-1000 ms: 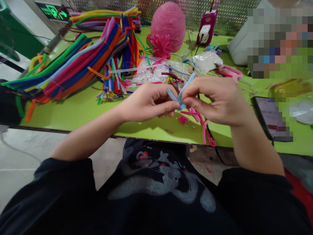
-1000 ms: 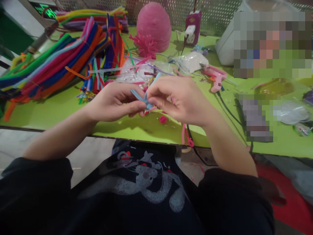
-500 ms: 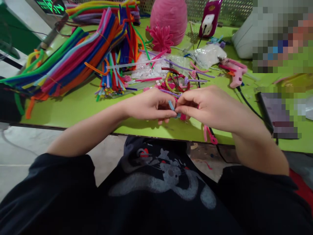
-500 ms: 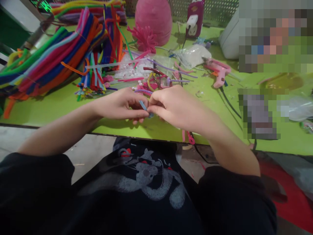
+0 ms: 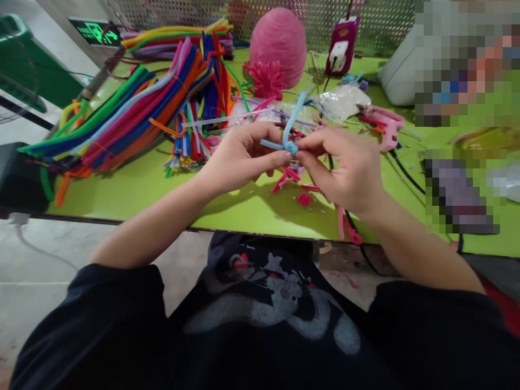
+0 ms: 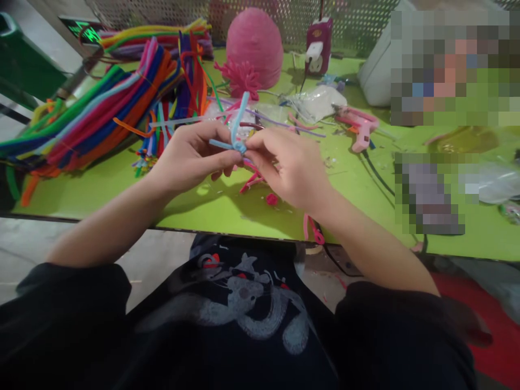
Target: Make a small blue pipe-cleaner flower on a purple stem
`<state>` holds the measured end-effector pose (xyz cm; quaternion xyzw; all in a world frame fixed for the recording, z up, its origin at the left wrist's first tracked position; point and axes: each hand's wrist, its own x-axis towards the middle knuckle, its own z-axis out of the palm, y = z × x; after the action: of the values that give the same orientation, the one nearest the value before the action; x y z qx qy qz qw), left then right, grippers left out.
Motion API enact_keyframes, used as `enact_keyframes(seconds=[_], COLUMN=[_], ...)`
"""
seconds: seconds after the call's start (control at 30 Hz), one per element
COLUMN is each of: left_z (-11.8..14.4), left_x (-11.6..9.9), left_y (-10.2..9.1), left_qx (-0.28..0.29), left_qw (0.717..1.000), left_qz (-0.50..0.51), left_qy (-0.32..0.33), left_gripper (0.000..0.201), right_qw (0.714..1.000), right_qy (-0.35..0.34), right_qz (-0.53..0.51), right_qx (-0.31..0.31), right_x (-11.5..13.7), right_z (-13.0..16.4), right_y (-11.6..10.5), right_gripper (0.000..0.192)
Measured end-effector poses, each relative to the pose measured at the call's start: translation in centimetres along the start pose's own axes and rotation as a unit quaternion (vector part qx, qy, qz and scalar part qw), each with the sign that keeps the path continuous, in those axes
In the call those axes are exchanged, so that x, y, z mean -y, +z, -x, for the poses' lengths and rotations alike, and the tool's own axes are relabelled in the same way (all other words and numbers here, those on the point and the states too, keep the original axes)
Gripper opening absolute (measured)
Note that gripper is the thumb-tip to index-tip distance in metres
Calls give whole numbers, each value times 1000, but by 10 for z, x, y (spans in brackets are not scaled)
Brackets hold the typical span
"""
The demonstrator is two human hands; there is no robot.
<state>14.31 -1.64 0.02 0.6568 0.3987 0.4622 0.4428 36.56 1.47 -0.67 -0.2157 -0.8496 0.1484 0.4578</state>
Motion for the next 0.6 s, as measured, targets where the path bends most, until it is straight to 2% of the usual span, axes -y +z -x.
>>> enact_keyframes(seconds=[0.1, 0.23, 0.43, 0.5, 0.6], left_z=[0, 1, 1, 0, 1], left_x=[0, -4, -9, -10, -13], left_y=[-2, -2, -5, -7, -4], left_qx=[26, 86, 163, 158, 122], left_qw=[999, 993, 984, 985, 988], left_qz=[27, 55, 32, 26, 56], left_qy=[-26, -53, -62, -70, -80], left_gripper=[42, 44, 28, 31, 40], right_qw=[988, 968, 952, 958, 971], right_qy=[-127, -221, -275, -262, -229], right_qz=[85, 116, 93, 85, 62], right_qx=[-31, 24, 94, 75, 10], right_x=[-3, -5, -5, -3, 1], right_z=[-4, -8, -8, -7, -5], right_y=[-8, -20, -22, -18, -11], right_gripper=[11, 12, 14, 16, 19])
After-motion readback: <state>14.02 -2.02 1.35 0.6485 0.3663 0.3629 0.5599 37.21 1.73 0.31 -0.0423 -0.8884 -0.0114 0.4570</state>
